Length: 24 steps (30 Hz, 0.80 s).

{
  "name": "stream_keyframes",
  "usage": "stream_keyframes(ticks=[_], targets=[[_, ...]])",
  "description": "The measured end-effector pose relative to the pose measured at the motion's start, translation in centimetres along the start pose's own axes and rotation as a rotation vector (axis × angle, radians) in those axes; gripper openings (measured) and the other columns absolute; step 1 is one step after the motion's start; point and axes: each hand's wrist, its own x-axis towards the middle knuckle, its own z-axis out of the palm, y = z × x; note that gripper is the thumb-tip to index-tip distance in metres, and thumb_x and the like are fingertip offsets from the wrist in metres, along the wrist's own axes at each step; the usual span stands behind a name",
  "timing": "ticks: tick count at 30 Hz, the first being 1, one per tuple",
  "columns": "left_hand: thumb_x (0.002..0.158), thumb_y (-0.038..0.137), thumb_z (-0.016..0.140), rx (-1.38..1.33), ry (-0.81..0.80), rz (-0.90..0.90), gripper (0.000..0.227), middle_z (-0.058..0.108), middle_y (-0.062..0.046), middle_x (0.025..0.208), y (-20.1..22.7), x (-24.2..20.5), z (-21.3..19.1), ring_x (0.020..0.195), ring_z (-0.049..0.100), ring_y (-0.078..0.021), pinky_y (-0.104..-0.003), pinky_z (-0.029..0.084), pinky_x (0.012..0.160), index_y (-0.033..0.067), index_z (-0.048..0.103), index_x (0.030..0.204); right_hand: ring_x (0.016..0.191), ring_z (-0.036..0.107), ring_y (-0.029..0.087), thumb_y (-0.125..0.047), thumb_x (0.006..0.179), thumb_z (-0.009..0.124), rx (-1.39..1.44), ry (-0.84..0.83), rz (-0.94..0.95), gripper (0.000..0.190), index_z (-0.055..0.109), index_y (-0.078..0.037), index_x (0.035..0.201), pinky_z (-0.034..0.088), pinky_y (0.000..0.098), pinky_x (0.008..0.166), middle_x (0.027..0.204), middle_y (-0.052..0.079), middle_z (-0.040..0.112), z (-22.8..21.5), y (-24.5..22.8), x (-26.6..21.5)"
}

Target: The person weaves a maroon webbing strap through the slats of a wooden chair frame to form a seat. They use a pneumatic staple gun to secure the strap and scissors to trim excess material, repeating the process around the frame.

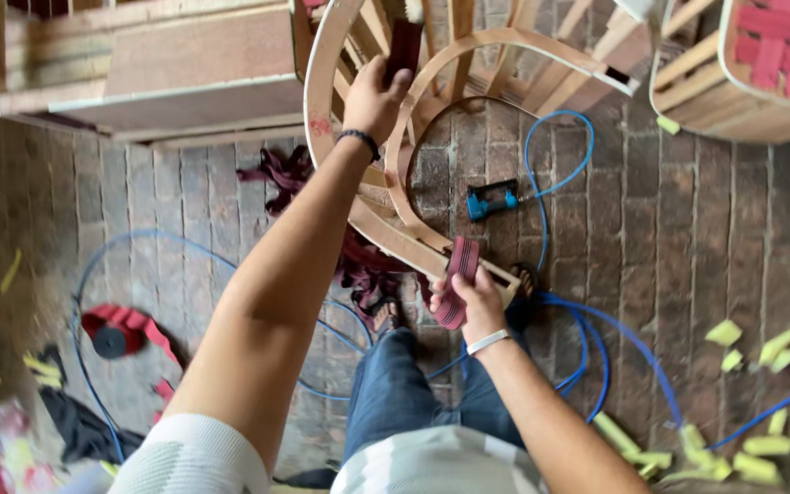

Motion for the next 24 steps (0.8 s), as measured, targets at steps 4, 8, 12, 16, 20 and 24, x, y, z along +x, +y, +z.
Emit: stream_keyframes(ticks=[4,8,12,16,20,24], targets=[[0.079,0.031,0.078,0.117,-0.077,-0.474,0.097,0.024,-0.033,0.154,-1.8,-1.1,2.9,0.102,0.067,-0.0416,-0.042,0.055,0.089,0.0048,0.021,0.153,0.082,0.071,0.027,0.000,0.092,0.055,-0.006,0.025,0.240,0.033,0.056,-0.009,0.124,0.060,0.0469,0.068,0.101,0.010,0.069,-1.9,-2.4,2.5],[0.097,0.036,0.070,-0.172,-0.270,-0.727,0.036,0.073,-0.009,0.082,-2.4,-12.9,4.8,0.078,0.070,-0.0195,-0.034,0.056,0.077,0.0007,0.076,0.095,0.074,0.070,0.025,-0.009,0.089,0.058,0.224,0.041,0.423,0.045,0.064,-0.034,0.126,0.058,0.0443,0.061,0.091,0.003,0.069,-3.7,-3.9,6.5],[0.100,0.018,0.067,-0.462,0.143,-0.965,0.025,0.072,-0.008,0.079,0.7,-27.1,5.0,0.073,0.068,-0.0186,-0.034,0.055,0.069,-0.0063,0.072,0.096,0.079,0.069,0.028,-0.020,0.097,0.060,0.159,0.000,0.463,0.024,0.064,-0.011,0.119,0.059,0.0443,0.070,0.093,0.011,0.069,-5.1,-2.2,10.6],[0.087,0.013,0.077,-0.434,-0.013,-0.320,0.045,0.068,-0.017,0.105,5.6,-32.3,6.2,0.096,0.061,-0.0244,-0.039,0.049,0.079,-0.0076,0.062,0.124,0.088,0.070,0.023,-0.007,0.096,0.062,0.226,0.050,0.429,0.020,0.064,-0.009,0.116,0.060,0.0391,0.083,0.096,0.008,0.071,-5.4,0.1,14.4],[0.085,0.028,0.081,-0.654,-0.409,-1.168,0.033,0.066,-0.001,0.071,4.1,-31.9,4.5,0.060,0.060,-0.0139,-0.032,0.049,0.055,0.0032,0.072,0.105,0.081,0.071,0.022,-0.005,0.088,0.063,0.053,0.122,0.397,0.013,0.063,-0.007,0.101,0.062,0.0390,0.073,0.086,0.006,0.070,-6.6,1.4,17.0],[0.088,0.029,0.077,-0.466,-0.366,-0.946,0.028,0.071,0.000,0.073,-1.4,-31.9,0.5,0.063,0.064,-0.0065,-0.026,0.053,0.058,0.0017,0.075,0.092,0.068,0.065,0.015,-0.003,0.089,0.071,-0.464,0.169,0.356,0.016,0.065,-0.009,0.102,0.048,0.0269,0.055,0.085,0.003,0.071,-9.8,1.8,20.7]])
